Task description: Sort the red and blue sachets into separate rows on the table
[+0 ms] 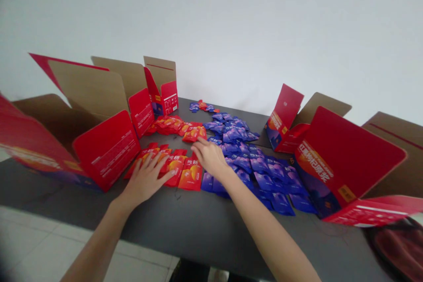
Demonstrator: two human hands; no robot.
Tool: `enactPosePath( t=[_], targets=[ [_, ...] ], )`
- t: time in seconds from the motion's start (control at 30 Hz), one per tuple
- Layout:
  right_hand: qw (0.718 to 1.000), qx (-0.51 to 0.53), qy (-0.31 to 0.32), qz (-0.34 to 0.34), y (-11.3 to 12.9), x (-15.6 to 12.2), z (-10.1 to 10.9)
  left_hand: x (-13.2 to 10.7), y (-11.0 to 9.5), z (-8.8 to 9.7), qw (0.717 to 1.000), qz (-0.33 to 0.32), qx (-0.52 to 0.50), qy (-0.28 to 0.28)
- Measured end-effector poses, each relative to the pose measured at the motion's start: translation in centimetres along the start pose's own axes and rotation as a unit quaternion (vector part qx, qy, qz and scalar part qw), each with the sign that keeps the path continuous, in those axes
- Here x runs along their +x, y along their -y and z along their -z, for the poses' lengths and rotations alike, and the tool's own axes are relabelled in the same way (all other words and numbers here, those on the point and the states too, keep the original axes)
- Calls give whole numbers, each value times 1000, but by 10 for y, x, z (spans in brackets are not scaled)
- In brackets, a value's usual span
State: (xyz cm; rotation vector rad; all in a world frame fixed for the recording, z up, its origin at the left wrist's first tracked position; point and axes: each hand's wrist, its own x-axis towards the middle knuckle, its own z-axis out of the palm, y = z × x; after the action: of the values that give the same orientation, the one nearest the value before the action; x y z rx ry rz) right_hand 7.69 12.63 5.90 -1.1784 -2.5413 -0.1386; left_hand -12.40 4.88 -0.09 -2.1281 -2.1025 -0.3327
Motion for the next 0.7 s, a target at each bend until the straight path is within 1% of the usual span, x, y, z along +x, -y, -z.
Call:
enactPosePath(
  t=[0.07,0.13,0.23,0.3,0.4,0.5,0.6,0.7],
  targets=[
    [1000,-20,13,-14,-14,35,4,1,1,0,1000,-1,6,6],
    [998,-45,50,3,-25,71,-4,1,3,-1,1000,-6,7,4],
    [990,-52,130,22,-30,111,-32,1,5,-2,1000,-13,-3,-1],
    [984,-54,170,26,-28,125,-51,1,6,-2,1000,-12,-8,-1],
    [981,-59,180,36,-26,129,-69,1,6,-3,1000,-11,-5,-2],
    [980,-59,182,51,-25,123,-70,1,6,-3,1000,-14,-2,-5],
    [981,-72,165,78,-23,112,-57,1,6,-3,1000,-14,-2,-1],
    [982,-112,116,97,-19,92,-29,1,6,-2,1000,-11,-8,8]
  ],
)
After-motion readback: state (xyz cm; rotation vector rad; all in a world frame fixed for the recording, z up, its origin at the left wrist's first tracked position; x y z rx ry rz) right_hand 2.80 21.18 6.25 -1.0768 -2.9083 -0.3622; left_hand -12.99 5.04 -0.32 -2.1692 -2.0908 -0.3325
